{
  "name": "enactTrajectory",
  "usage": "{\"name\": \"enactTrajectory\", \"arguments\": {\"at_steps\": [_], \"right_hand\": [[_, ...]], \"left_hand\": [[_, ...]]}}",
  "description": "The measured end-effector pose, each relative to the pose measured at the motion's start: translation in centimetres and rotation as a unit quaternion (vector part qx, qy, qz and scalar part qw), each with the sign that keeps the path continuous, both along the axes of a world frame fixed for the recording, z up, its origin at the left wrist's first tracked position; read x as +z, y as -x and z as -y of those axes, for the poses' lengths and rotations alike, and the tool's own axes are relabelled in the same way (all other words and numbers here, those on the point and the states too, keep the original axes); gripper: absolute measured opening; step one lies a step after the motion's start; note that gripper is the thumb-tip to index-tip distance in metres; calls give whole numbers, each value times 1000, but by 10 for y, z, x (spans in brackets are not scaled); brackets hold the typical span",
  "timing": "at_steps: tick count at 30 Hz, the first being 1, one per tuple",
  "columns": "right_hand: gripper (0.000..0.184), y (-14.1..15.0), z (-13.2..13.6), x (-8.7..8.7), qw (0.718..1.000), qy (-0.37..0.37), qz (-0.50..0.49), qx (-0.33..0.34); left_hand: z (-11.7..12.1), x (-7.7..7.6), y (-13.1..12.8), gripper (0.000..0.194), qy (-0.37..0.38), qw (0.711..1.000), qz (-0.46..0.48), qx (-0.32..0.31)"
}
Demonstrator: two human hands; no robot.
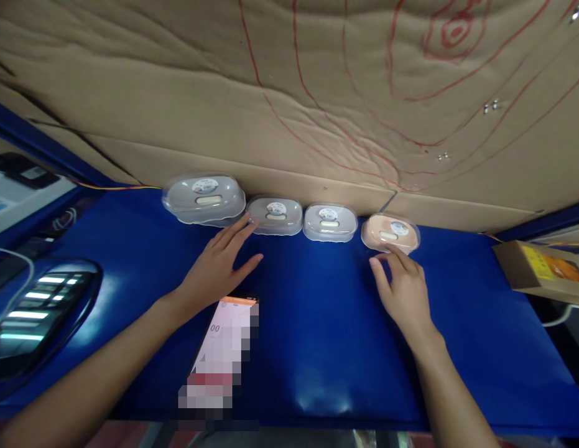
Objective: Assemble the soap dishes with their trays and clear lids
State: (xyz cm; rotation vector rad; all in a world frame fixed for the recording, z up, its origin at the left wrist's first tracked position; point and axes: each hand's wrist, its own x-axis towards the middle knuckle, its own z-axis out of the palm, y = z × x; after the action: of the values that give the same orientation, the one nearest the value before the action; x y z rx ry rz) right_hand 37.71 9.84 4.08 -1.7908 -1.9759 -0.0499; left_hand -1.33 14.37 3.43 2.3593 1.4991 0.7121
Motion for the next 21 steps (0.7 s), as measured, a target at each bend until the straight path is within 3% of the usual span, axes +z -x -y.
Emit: {"name": "enactTrajectory", "arguments": {"at_steps": [6, 10, 17, 21], "right_hand": [[41, 6, 1, -11, 996, 46, 10, 82], [39, 12, 3, -16, 990, 62, 35, 119], [30, 26, 7, -17, 981, 59, 37, 181], [34, 35, 12, -16, 975, 50, 17, 217]], "left_hand": [[-1, -4, 0, 71, 8, 996, -69, -54], [1, -2, -1, 68, -50, 996, -75, -14], [3, -7, -3, 52, -82, 995, -57, 10], [4, -11, -5, 41, -55, 998, -10, -23]]}}
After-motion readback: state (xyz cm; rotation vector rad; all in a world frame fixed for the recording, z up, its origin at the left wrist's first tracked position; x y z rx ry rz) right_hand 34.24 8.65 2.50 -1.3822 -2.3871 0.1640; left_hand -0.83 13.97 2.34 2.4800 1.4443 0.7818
